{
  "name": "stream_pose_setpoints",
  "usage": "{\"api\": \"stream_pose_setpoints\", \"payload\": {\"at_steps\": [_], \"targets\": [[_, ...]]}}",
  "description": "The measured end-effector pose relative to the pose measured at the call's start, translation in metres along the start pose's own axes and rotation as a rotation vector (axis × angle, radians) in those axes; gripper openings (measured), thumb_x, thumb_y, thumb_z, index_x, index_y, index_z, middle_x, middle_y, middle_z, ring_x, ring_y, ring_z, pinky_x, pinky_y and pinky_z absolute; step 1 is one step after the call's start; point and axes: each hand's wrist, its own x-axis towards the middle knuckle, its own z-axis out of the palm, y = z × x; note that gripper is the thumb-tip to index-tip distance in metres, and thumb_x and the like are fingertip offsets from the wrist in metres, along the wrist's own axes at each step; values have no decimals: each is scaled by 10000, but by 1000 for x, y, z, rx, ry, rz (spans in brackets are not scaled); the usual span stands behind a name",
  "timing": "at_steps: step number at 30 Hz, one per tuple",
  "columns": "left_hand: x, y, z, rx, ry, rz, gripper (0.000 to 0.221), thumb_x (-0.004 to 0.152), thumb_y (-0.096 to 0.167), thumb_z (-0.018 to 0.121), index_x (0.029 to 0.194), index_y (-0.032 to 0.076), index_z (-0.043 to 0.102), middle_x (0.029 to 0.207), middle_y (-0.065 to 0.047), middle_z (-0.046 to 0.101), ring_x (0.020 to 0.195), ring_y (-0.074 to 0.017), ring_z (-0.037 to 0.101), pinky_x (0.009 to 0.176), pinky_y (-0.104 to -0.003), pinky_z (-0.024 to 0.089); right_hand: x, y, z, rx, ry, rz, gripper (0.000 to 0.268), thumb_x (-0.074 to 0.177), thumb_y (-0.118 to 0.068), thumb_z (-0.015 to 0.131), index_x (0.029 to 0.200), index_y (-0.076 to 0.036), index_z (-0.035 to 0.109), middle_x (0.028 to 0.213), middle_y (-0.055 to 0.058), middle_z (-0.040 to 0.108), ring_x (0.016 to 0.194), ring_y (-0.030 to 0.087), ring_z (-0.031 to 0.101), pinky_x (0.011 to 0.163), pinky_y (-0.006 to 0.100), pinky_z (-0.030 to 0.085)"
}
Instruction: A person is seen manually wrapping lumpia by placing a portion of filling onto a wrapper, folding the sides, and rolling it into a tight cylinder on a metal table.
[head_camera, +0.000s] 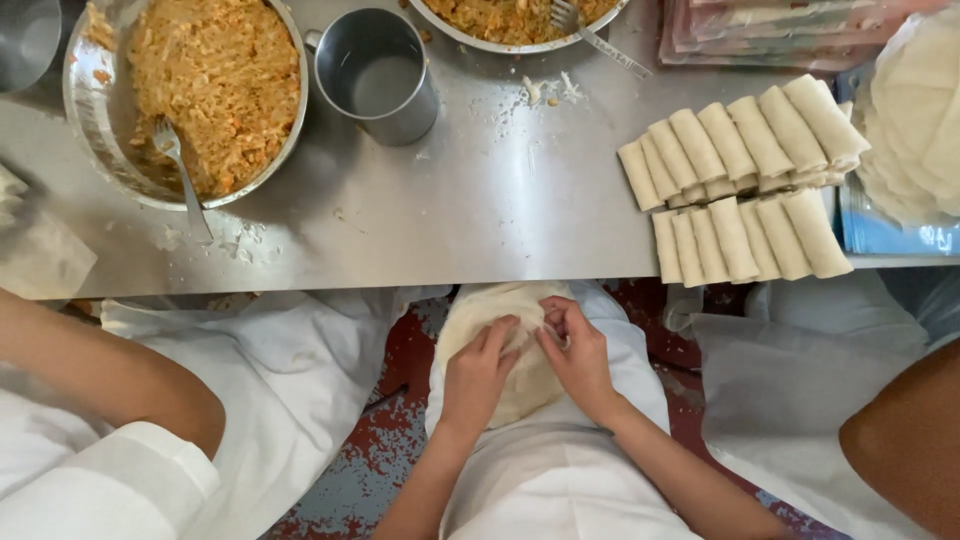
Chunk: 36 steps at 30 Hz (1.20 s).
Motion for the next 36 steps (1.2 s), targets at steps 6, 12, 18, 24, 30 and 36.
{"api": "stream_pose_setpoints", "payload": {"at_steps": [6, 12, 18, 24, 30, 36], "targets": [[4, -10, 18, 131, 35, 106, 293, 953, 195, 747, 1228, 167, 650, 1054, -53, 675, 1030, -249, 732, 846, -368, 637, -9, 3, 4, 25, -68, -29, 434, 882, -51, 755, 1288, -168, 656, 700, 42, 613, 636, 242, 696, 681, 402, 619], [9, -5, 16, -150, 207, -105, 165, 912, 92, 685, 1022, 129, 568, 958, -50, 532, 907, -271, 664, 802, -396, 596, -5, -1, -9, -65, 0, -14, 409, 922, -42, 683, 1301, -174, 604, 613, -5, 534, 544, 175, 613, 644, 343, 600], [3, 3, 16, -245, 153, -188, 139, 1072, 232, 620, 1062, 135, 720, 755, -147, 754, 774, -346, 782, 665, -422, 611, -3, 0, -7, -21, -59, 78, 245, 994, -173, 706, 1222, -160, 619, 567, 44, 532, 527, 208, 627, 615, 346, 565], [-21, -19, -101, -152, 260, -157, 176, 1049, 137, 622, 1145, 66, 752, 592, 39, 636, 412, -34, 508, 334, -153, 414, -11, -17, -29, 44, -40, 232, 124, 1070, -249, 607, 1046, -128, 614, 570, -53, 387, 532, 94, 295, 527, 292, 310], [-48, 13, -179, -19, 425, -390, 252, 1072, 237, 556, 1106, 105, 768, 500, 22, 553, 457, -73, 508, 461, -251, 392, -20, 19, -4, 30, -77, 211, 130, 1052, -239, 604, 1111, -126, 627, 1071, -68, 754, 657, 97, 601, 676, 268, 487], [-41, 2, -169, 57, 665, -439, 225, 1136, 199, 571, 1158, 55, 742, 584, 10, 499, 500, -84, 386, 490, -272, 296, -12, 17, -20, -137, -231, 86, 126, 1065, -207, 545, 1174, -143, 542, 1082, 4, 737, 710, 227, 702, 672, 374, 541]]}}
